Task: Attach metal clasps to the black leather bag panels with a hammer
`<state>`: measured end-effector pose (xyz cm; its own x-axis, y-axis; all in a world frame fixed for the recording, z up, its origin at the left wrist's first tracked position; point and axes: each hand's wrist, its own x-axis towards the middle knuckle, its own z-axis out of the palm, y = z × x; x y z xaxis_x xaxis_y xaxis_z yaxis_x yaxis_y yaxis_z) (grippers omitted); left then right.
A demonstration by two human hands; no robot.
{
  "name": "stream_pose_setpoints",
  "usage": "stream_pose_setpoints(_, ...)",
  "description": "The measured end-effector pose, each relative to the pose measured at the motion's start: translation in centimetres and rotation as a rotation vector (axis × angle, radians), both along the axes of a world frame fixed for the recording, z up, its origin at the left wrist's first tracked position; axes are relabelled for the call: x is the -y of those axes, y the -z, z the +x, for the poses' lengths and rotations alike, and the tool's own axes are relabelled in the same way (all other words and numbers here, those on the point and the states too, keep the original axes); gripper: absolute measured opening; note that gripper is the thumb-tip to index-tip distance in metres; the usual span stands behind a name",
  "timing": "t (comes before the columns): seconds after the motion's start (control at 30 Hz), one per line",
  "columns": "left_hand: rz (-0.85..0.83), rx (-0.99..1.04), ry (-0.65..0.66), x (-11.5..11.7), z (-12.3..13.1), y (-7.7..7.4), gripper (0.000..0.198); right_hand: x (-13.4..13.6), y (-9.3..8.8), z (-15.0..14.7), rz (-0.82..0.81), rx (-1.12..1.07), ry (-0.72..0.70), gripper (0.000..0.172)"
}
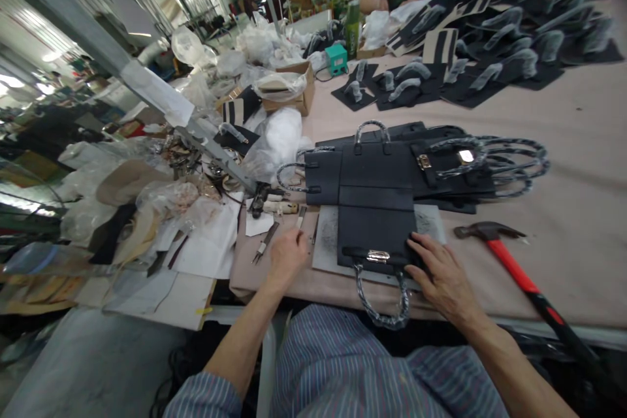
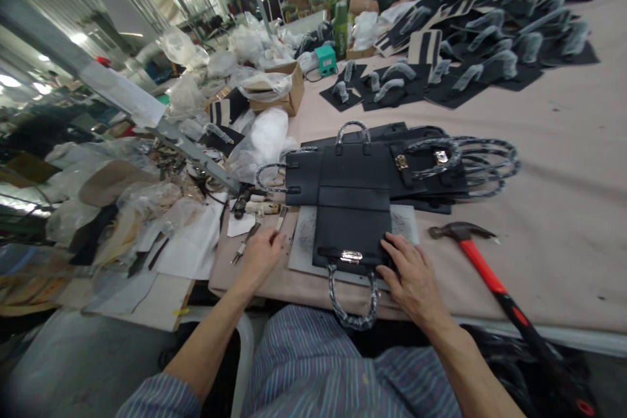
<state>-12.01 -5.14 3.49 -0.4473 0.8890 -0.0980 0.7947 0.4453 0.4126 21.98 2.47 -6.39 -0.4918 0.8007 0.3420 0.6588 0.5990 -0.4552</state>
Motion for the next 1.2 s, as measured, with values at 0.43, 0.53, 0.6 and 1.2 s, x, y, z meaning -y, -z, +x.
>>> stream_pose_setpoints(0.43, -0.508, -0.183, 0.279, -8.5, -7.1, 2.0, 0.026, -0.1, -1.8, 1.2, -0.18, -0.133, -0.088, 0.062)
stream_pose_setpoints(0.53, -0.48, -0.088, 0.245, -8.3, -7.4, 1.8, 0.026, -0.1, -2.0, 1.6, -0.224, -0.135, -0.094, 0.062)
stream_pose_setpoints(0.6, -0.419, 0.113, 0.177, -7.6, -7.8, 1.5, 0.032, -0.1, -2.1, 1.9, -0.244, -0.155, -0.107, 0.061)
stream_pose_setpoints(1.2, 0.402, 1.088, 0.26, -4.6, 11.5, 2.0, 0.024, 0.0, -2.2, 2.1, -0.207, -0.256, -0.079, 0.056)
